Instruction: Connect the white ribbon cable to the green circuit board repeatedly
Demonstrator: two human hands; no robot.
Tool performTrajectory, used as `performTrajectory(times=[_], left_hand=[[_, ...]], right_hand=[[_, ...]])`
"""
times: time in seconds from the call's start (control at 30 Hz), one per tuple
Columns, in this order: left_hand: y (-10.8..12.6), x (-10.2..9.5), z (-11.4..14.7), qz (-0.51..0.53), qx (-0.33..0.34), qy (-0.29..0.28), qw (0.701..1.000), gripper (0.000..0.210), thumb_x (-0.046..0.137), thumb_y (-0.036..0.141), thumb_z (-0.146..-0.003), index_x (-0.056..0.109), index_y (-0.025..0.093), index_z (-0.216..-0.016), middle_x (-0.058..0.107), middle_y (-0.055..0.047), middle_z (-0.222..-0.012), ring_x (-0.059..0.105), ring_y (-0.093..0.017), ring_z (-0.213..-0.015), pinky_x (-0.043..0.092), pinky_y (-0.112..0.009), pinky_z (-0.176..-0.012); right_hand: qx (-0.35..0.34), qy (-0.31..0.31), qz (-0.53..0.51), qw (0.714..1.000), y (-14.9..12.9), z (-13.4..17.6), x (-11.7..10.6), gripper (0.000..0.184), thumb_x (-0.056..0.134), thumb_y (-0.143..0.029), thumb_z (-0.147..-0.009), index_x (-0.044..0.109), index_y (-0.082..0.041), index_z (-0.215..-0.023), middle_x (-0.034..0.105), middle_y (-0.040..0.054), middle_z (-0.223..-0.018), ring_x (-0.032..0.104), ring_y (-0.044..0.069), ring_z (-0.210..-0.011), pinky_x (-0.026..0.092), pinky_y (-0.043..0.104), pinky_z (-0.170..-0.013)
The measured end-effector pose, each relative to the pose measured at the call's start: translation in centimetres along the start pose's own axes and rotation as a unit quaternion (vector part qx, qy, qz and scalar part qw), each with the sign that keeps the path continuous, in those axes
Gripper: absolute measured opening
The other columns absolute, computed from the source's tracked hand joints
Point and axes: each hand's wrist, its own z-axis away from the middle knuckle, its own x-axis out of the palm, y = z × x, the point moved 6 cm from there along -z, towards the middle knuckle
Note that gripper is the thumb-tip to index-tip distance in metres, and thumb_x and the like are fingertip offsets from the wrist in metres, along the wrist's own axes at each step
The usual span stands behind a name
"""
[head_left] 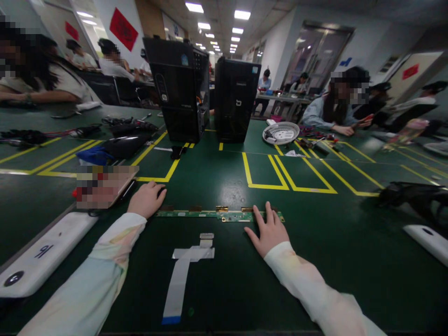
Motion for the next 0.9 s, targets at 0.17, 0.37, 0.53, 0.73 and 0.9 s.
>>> performTrajectory(times=[0.17,0.37,0.53,0.73,0.9], left_hand=[[-0.3,0.3,-0.1,0.014,0.015,-0.039,0.999,0.058,0.029,0.046,-0.089,0.062,0.009,-0.119,0.061,-0.016,-0.106,0.057,-0.029,-0.100,0.045,-0.042,-0.089],[-0.4,0.4,0.0,0.015,0.024,-0.063,0.998,0.060,0.029,0.047,-0.089,0.058,0.008,-0.124,0.059,-0.016,-0.109,0.056,-0.029,-0.103,0.045,-0.041,-0.091],[0.0,0.1,0.2,0.021,0.018,-0.061,0.998,0.059,0.030,0.046,-0.089,0.059,0.008,-0.123,0.059,-0.016,-0.109,0.055,-0.029,-0.104,0.045,-0.042,-0.091],[0.2,0.0,0.2,0.017,0.007,-0.069,0.997,0.059,0.030,0.045,-0.089,0.057,0.007,-0.125,0.058,-0.016,-0.111,0.055,-0.029,-0.103,0.046,-0.041,-0.088],[0.3,0.0,0.4,-0.003,0.006,-0.059,0.998,0.057,0.029,0.044,-0.089,0.057,0.009,-0.124,0.058,-0.016,-0.109,0.055,-0.029,-0.102,0.047,-0.040,-0.086]], right_hand=[[-0.030,0.001,-0.025,0.999,-2.6,0.9,-1.0,0.072,0.049,-0.059,-0.085,0.039,-0.020,-0.145,0.022,0.0190,-0.154,0.045,0.042,-0.124,0.042,0.052,-0.095],[-0.063,0.058,-0.051,0.995,-3.0,0.9,-2.0,0.070,0.048,-0.056,-0.087,0.039,-0.017,-0.144,0.016,0.0222,-0.155,0.056,0.038,-0.110,0.048,0.051,-0.087],[-0.151,0.134,-0.092,0.975,0.1,0.1,-2.8,0.051,0.041,-0.043,-0.093,0.051,-0.013,-0.133,0.029,0.0215,-0.150,0.047,0.035,-0.124,0.041,0.053,-0.100],[-0.341,0.066,-0.175,0.921,0.7,1.2,-1.8,0.042,0.041,-0.040,-0.095,0.053,-0.022,-0.131,0.036,0.0122,-0.148,0.030,0.027,-0.138,0.032,0.052,-0.109],[-0.345,0.013,-0.180,0.921,-0.2,1.6,-0.7,0.050,0.043,-0.046,-0.094,0.048,-0.022,-0.137,0.040,0.0130,-0.146,0.032,0.028,-0.137,0.032,0.052,-0.109]])
